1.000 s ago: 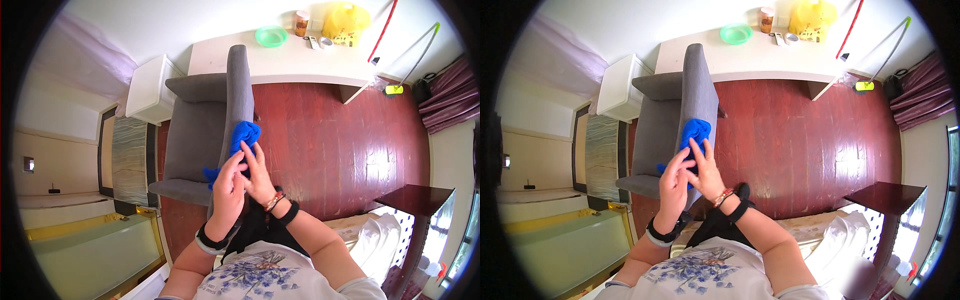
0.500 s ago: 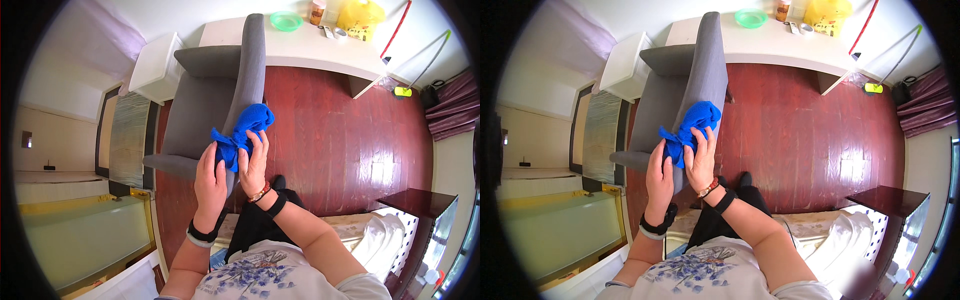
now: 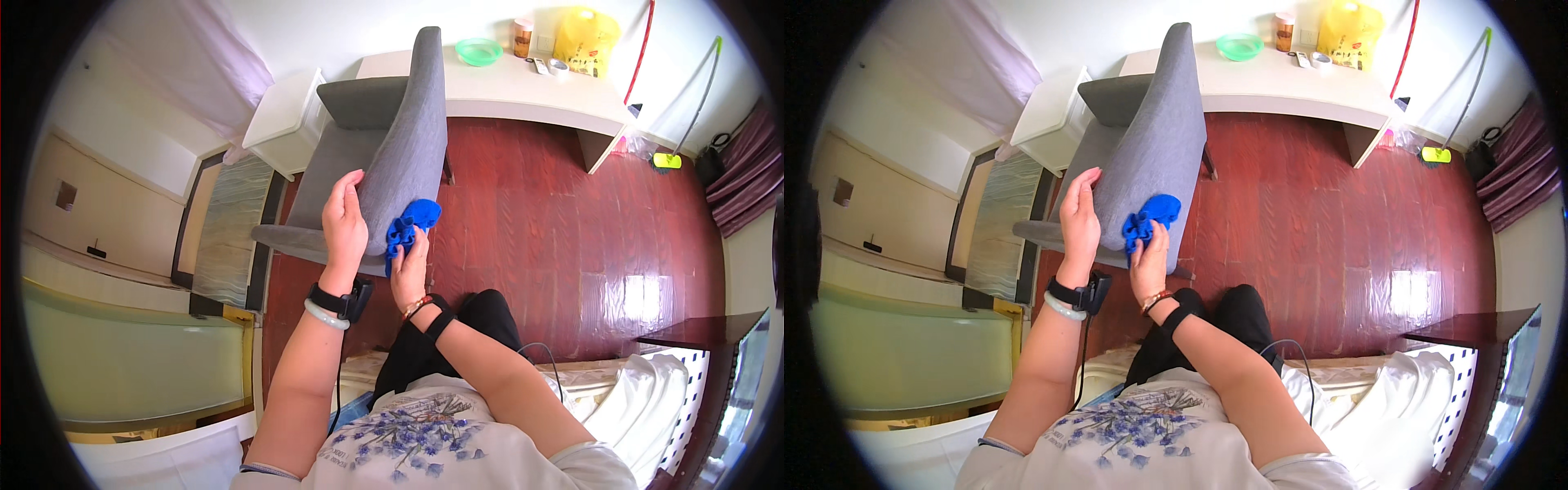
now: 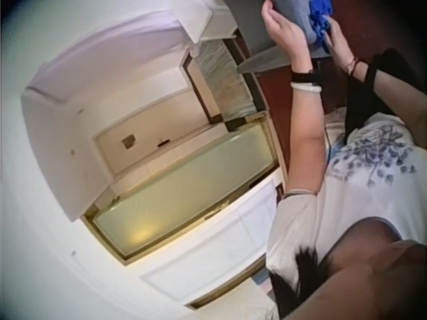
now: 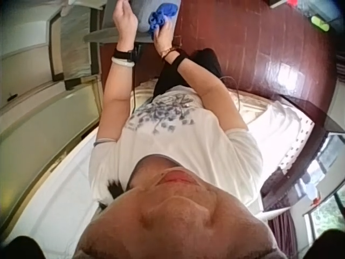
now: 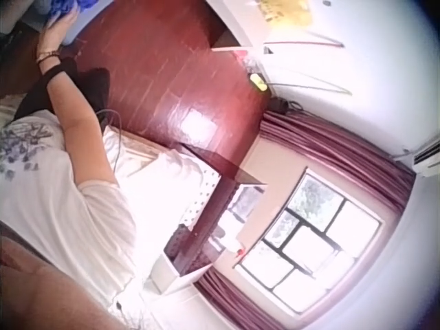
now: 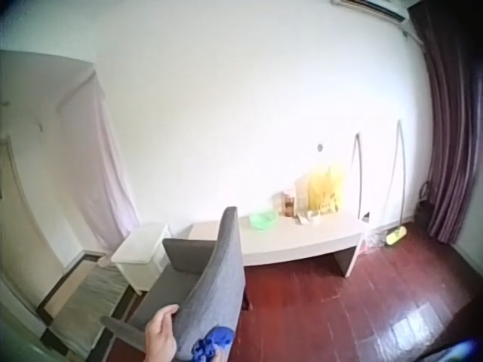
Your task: Cleaning a grey upholstered armchair using a blue cloth.
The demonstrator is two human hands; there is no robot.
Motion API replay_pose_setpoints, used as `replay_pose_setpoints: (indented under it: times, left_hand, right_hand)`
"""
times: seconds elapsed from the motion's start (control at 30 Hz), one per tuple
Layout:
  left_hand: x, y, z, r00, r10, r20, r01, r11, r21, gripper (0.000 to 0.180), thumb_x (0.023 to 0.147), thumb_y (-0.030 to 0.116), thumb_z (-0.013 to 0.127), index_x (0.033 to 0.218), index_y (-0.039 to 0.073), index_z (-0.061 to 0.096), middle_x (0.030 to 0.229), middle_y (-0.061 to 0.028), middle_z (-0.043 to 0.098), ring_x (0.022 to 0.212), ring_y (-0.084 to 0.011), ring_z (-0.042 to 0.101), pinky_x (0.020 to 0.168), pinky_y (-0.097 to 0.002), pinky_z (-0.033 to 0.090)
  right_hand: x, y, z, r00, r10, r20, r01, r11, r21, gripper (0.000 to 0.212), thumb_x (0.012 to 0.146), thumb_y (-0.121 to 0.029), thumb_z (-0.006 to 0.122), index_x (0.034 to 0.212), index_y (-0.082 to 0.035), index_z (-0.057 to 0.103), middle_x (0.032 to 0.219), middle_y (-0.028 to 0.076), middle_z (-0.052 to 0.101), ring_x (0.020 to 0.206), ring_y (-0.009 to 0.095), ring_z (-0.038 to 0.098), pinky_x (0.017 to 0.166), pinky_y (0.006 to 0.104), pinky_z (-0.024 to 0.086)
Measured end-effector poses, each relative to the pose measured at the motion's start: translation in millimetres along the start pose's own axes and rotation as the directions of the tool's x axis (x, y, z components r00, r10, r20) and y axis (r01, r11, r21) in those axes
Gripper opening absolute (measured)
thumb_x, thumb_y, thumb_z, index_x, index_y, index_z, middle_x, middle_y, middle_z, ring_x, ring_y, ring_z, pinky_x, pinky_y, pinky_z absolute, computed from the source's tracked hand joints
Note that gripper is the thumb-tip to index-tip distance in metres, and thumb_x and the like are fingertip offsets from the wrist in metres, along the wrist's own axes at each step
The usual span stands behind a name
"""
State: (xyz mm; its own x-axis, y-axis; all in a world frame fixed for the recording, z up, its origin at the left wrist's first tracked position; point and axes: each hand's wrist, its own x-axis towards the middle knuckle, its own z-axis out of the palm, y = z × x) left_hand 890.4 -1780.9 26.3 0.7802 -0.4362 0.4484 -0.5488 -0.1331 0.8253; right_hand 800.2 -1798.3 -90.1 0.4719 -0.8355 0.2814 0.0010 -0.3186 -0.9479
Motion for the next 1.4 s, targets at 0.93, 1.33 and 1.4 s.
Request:
replay_pose_setpoints:
  times: [0.93,1.33,1.4]
  left_hand:
    - [-0.7,7.2,4.5,0.982,0.094,-0.164,-0.066,0.983,0.169,0.025,0.096,0.009,0.037,0.101,-0.004,0.057,0.095,-0.0158,0.064,0.091,-0.0251,0.061,0.083,-0.0341,0.047]
    - [-6.7,20.8,3.1,0.987,0.008,-0.160,0.009,0.994,0.109,0.025,0.096,0.005,0.034,0.105,-0.005,0.055,0.099,-0.0147,0.062,0.096,-0.0213,0.059,0.090,-0.0317,0.043]
    - [-8.3,21.6,1.1,0.987,0.009,-0.161,0.011,0.992,0.122,0.025,0.096,0.005,0.034,0.105,-0.005,0.055,0.100,-0.0148,0.062,0.096,-0.0210,0.058,0.091,-0.0316,0.043]
  right_hand:
    - [-5.7,-24.8,0.9,0.995,-0.085,0.052,0.078,0.989,0.122,0.065,0.078,0.008,0.045,0.138,0.003,0.020,0.139,0.031,0.021,0.127,0.047,0.028,0.106,0.0451,0.027]
    - [-15.2,88.3,30.1,0.891,0.441,0.107,-0.442,0.897,-0.014,0.052,0.080,0.004,0.041,0.131,0.013,0.030,0.123,0.032,0.042,0.112,0.045,0.044,0.099,0.0424,0.035]
    - [-12.7,71.1,24.4,0.902,0.417,0.115,-0.422,0.906,0.023,0.052,0.081,0.005,0.041,0.131,0.012,0.030,0.126,0.032,0.041,0.115,0.044,0.043,0.101,0.0414,0.035]
